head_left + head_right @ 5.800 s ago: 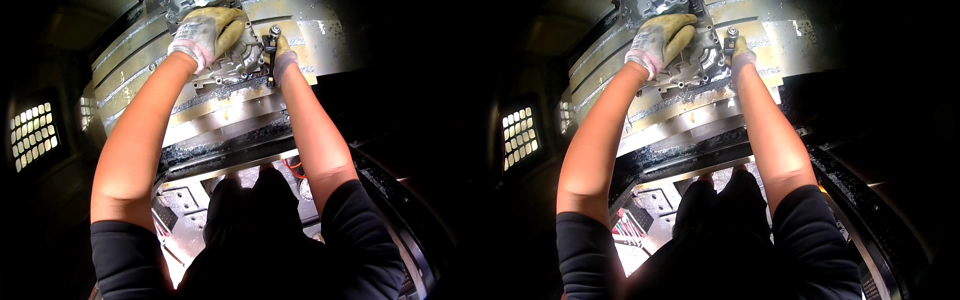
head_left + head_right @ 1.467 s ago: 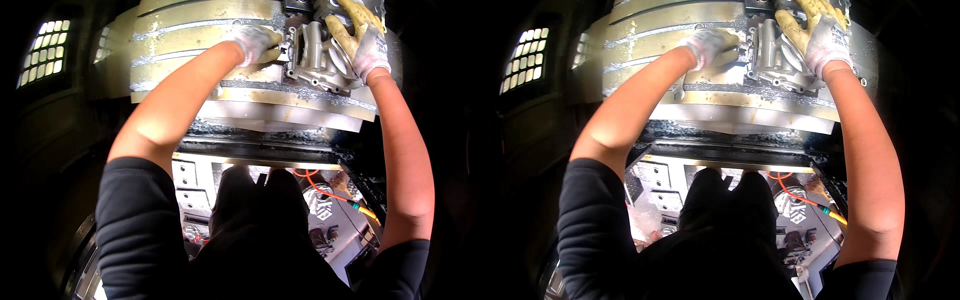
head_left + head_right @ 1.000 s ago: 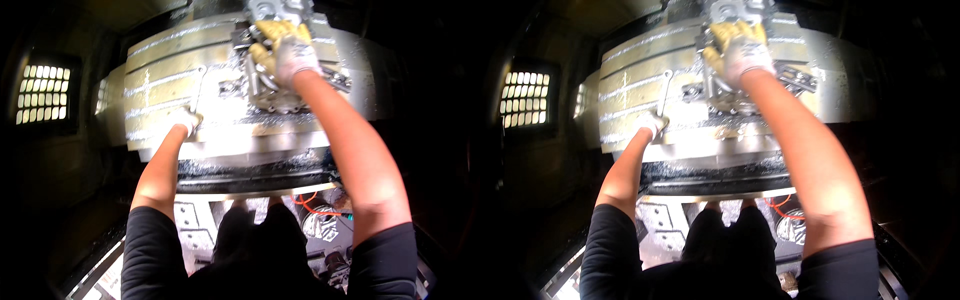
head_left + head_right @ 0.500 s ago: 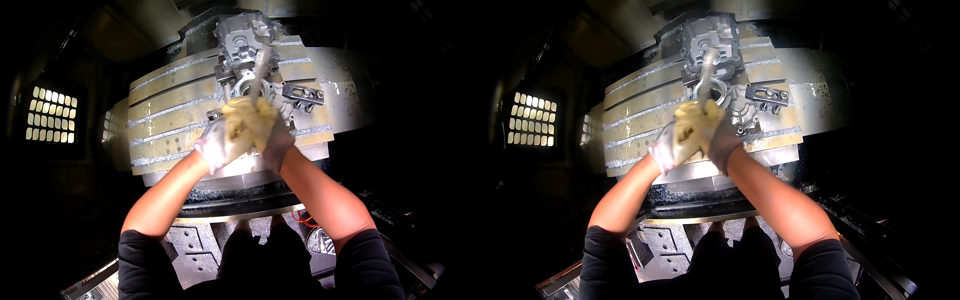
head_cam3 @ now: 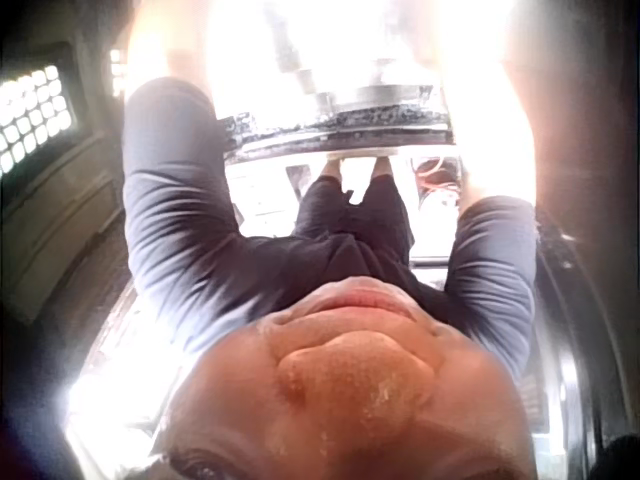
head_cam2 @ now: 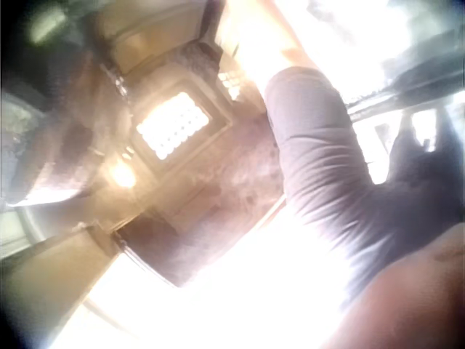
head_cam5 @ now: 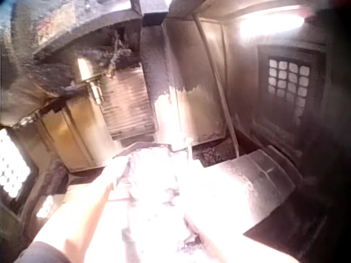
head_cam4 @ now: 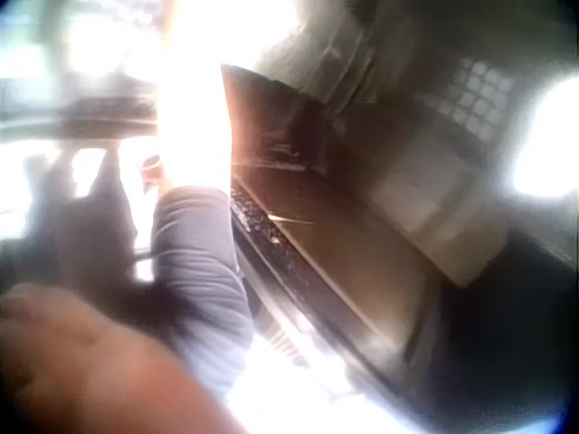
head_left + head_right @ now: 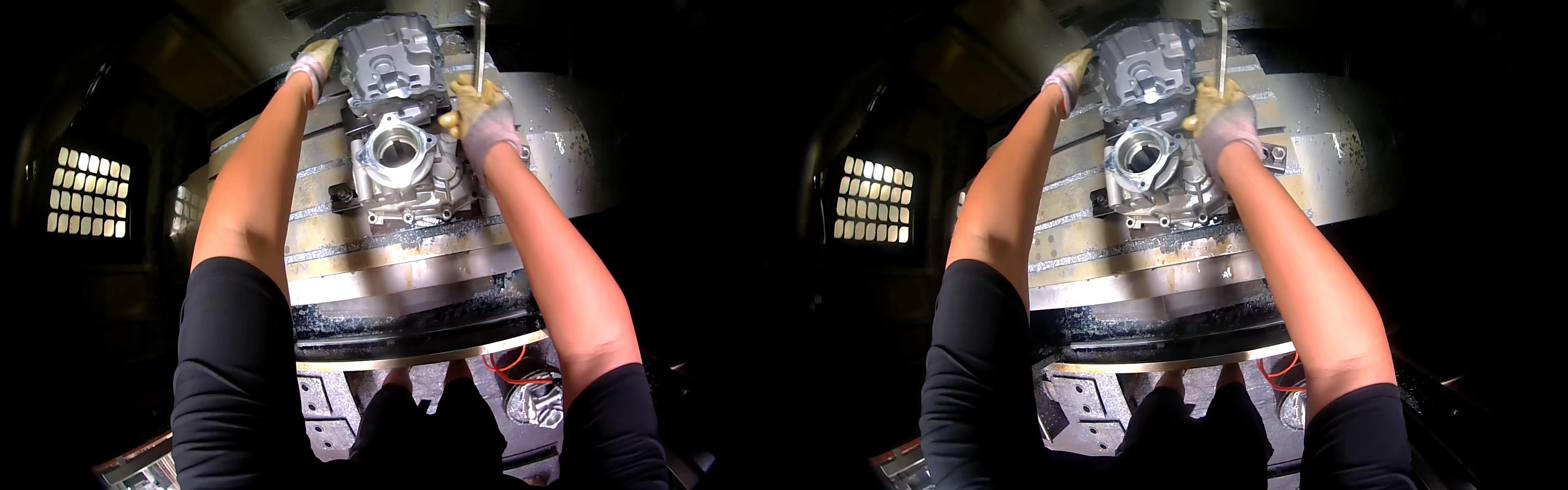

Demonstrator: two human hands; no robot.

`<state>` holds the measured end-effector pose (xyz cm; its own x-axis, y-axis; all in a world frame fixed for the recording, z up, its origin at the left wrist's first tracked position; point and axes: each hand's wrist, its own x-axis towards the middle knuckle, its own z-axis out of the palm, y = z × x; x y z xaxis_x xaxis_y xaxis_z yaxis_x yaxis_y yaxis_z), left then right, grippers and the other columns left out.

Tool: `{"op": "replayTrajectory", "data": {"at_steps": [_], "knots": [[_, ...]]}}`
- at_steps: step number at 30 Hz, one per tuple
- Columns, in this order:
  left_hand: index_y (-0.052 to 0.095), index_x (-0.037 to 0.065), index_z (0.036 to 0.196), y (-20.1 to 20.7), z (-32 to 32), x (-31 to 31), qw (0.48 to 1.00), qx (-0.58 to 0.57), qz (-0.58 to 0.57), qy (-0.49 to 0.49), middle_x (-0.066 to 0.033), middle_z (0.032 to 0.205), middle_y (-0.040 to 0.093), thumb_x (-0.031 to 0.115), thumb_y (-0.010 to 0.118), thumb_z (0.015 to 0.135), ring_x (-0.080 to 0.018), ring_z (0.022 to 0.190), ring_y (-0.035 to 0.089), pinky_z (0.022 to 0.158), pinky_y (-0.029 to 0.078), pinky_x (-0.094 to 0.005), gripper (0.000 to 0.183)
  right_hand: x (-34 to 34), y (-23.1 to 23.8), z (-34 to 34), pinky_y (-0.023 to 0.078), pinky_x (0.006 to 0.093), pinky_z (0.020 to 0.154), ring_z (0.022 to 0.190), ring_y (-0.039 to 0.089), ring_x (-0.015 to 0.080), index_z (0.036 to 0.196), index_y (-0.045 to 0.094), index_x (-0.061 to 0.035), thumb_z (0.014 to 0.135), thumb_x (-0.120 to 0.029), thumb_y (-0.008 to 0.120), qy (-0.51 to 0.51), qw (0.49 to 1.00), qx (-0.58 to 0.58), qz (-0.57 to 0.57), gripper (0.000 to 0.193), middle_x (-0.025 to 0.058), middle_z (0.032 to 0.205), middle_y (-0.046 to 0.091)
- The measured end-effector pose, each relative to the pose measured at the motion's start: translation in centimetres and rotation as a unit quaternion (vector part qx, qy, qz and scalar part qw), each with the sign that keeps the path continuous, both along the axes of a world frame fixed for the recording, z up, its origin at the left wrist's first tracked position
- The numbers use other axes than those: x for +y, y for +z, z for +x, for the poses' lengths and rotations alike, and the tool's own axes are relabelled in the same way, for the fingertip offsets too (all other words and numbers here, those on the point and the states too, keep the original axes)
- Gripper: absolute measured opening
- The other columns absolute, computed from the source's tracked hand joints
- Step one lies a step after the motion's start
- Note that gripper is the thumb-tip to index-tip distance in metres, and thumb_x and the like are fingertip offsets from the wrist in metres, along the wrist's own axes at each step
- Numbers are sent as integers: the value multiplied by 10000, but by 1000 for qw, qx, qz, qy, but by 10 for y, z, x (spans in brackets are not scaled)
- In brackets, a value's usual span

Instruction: The person handles a metal housing on a machine table, positions a clamp, and uses a wrench to tighten it. They then press buttons on a control panel and use an air hose to spray the metal part.

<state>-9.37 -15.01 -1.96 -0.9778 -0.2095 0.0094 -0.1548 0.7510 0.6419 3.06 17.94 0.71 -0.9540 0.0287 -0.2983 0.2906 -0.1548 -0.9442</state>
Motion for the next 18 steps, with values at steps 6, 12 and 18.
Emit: {"op": "replayTrajectory", "data": {"at_steps": [6, 12, 18], "knots": [[638, 20, 1289, -43, -49, -38, 998, 48, -27, -3, -179, 1389, 632, 270, 367, 1056, -361, 1240, 611, 996, 480, -411, 437, -25, -7, 3, 414, 240, 444, 502, 568, 78, 1349, 571, -102, 1059, -201, 562, 40, 999, 21, 22, 306, 4, 773, 637], [651, 18, 1279, -40, -48, -14, 960, -14, 259, 104, -167, 1361, 657, 312, 412, 1036, -362, 1205, 624, 998, 464, -411, 450, -11, -7, 7, 441, 211, 455, 541, 595, 76, 1374, 574, -89, 1078, -197, 528, 49, 999, 11, -5, 318, 32, 924, 701], [674, -11, 1256, 7, 35, 26, 962, 122, 120, 214, -224, 1237, 703, 389, 494, 993, -369, 1179, 656, 1066, 465, -399, 512, 33, 7, -10, 520, 215, 499, 602, 656, 123, 1336, 589, -35, 1108, -312, 468, 88, 995, 13, 44, 379, 79, 1128, 755]]}}
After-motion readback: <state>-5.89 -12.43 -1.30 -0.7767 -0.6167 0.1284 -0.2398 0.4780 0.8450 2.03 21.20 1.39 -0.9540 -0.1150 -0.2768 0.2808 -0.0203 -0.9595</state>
